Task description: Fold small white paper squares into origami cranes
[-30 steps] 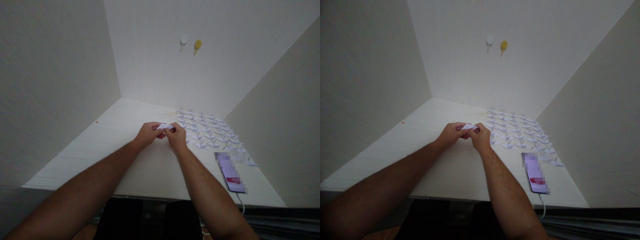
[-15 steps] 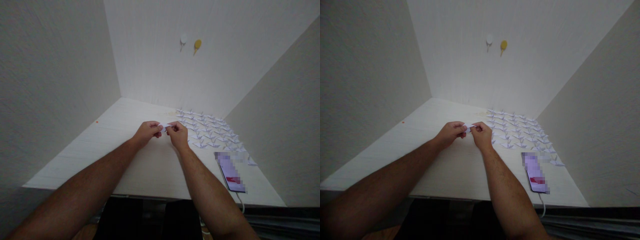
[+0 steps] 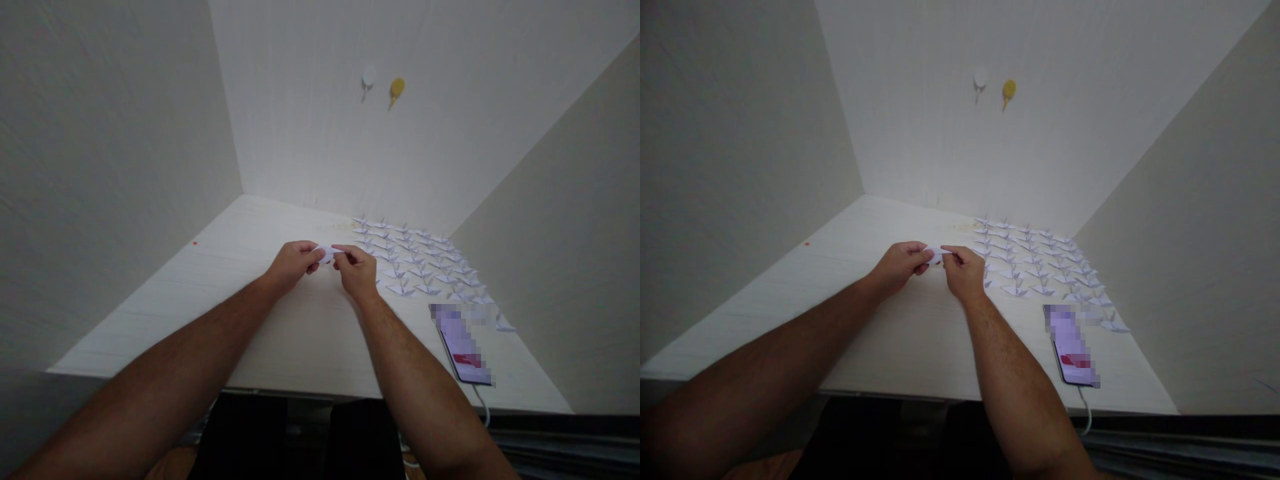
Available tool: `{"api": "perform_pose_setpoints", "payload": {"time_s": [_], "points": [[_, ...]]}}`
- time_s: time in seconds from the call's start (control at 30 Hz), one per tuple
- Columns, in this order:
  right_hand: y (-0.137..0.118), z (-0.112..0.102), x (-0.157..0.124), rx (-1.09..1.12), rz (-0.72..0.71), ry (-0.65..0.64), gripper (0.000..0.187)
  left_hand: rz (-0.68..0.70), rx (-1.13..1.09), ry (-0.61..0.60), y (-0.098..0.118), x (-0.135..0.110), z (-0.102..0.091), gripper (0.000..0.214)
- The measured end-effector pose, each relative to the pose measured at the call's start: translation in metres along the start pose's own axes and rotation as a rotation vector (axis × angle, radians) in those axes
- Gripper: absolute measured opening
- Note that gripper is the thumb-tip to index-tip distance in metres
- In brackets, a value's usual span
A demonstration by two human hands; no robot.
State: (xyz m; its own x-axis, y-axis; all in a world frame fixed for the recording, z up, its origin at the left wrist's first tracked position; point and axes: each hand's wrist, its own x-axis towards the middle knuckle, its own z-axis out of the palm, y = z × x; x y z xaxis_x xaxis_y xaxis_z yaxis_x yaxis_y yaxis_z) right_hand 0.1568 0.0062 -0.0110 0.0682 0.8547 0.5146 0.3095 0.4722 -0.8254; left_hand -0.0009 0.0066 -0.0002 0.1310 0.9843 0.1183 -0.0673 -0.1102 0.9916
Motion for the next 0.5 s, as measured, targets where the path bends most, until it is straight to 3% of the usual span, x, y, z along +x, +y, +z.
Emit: {"api": "perform_pose_setpoints", "payload": {"time_s": [0.23, 0.5], "points": [[-0.0037, -0.0027, 0.0010, -0.122, -0.193, 0.096, 0.015, -0.009, 0.025, 0.024, -0.0024, 0.0023, -0.0017, 0.025], [-0.0027, -0.0021, 0.0002, -0.082, -0.060, 0.069, 0.017, 0.028, 0.002, 0.027, -0.0023, 0.0014, -0.0009, 0.026]]}}
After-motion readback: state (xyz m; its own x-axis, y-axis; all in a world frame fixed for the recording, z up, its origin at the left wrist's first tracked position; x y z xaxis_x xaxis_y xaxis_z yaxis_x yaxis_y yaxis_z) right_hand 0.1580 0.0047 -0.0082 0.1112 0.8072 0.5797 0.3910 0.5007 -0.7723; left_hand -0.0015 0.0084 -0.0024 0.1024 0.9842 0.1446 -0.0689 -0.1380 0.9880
